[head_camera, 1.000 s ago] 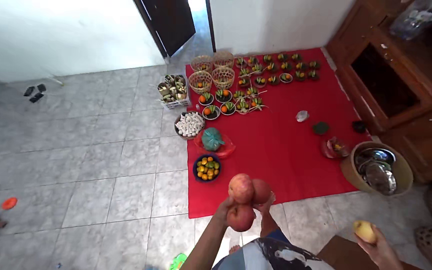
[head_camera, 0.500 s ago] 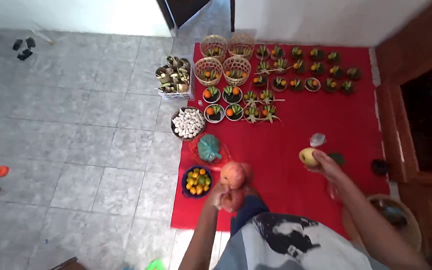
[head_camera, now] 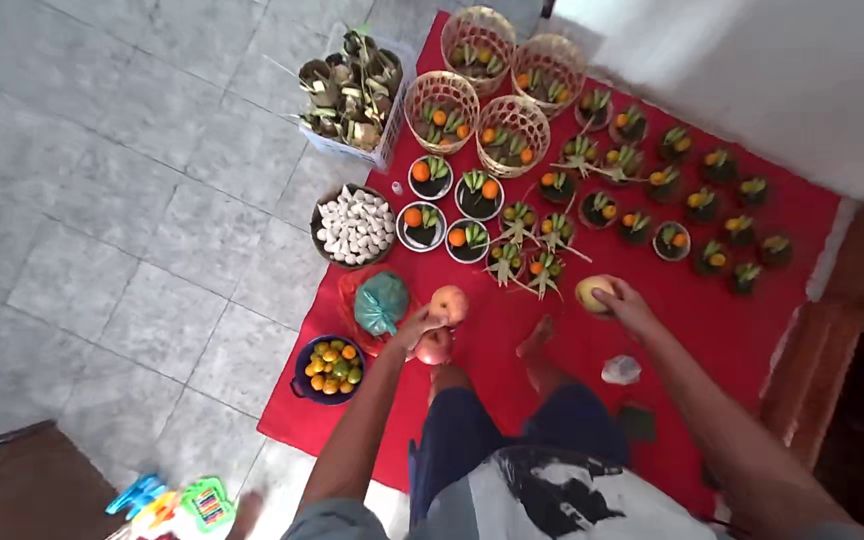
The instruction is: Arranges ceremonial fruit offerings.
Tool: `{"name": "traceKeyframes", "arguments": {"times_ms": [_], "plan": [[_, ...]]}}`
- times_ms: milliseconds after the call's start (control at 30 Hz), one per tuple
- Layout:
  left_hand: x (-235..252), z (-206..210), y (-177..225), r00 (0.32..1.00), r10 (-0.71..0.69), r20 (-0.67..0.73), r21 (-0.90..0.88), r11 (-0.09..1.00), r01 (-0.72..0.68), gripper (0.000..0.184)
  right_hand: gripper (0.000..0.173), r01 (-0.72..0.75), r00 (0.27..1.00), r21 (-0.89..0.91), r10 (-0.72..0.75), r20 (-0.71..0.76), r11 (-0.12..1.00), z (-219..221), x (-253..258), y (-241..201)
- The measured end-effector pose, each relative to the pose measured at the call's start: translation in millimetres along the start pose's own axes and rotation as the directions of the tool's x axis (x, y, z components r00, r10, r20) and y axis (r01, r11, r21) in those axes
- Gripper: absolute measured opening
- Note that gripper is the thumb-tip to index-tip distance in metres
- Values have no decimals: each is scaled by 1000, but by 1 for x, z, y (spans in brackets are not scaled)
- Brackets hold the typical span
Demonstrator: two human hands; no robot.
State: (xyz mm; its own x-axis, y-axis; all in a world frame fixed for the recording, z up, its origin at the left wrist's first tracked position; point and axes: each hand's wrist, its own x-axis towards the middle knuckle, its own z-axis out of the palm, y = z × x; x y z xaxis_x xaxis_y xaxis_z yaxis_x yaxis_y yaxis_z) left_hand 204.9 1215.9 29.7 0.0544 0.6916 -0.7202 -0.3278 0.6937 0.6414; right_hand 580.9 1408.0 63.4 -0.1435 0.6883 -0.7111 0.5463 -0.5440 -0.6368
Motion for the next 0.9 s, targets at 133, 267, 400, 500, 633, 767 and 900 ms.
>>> {"name": "traceKeyframes", "arguments": {"times_ms": [133,267,400,500,633,767,900], "plan": [[88,-18,-13,990,-98,-100,92,990,107,53,59,108,977,-101,-86,195,989,18,152,-30],[208,-60,-60,975,-213,-63,201,954,222,56,63,220,940,-181,-158,304,959,44,284,-15],[332,-122,-127,989,-140,-45,325,934,147,53,64,317,915,-245,-228,334,916,94,402,18],[406,-160,-169,984,-60,-166,497,857,136,65,65,385,891,-228,-297,343,894,134,469,30],[449,-177,-186,952,-51,-301,759,592,272,78,68,509,831,-277,-381,405,815,172,535,29],[461,-162,-197,910,35,-413,857,355,375,78,70,656,735,-292,-502,455,696,191,590,19],[476,-155,-249,786,363,-501,848,388,361,93,73,740,672,-366,-604,428,564,211,627,29]]}}
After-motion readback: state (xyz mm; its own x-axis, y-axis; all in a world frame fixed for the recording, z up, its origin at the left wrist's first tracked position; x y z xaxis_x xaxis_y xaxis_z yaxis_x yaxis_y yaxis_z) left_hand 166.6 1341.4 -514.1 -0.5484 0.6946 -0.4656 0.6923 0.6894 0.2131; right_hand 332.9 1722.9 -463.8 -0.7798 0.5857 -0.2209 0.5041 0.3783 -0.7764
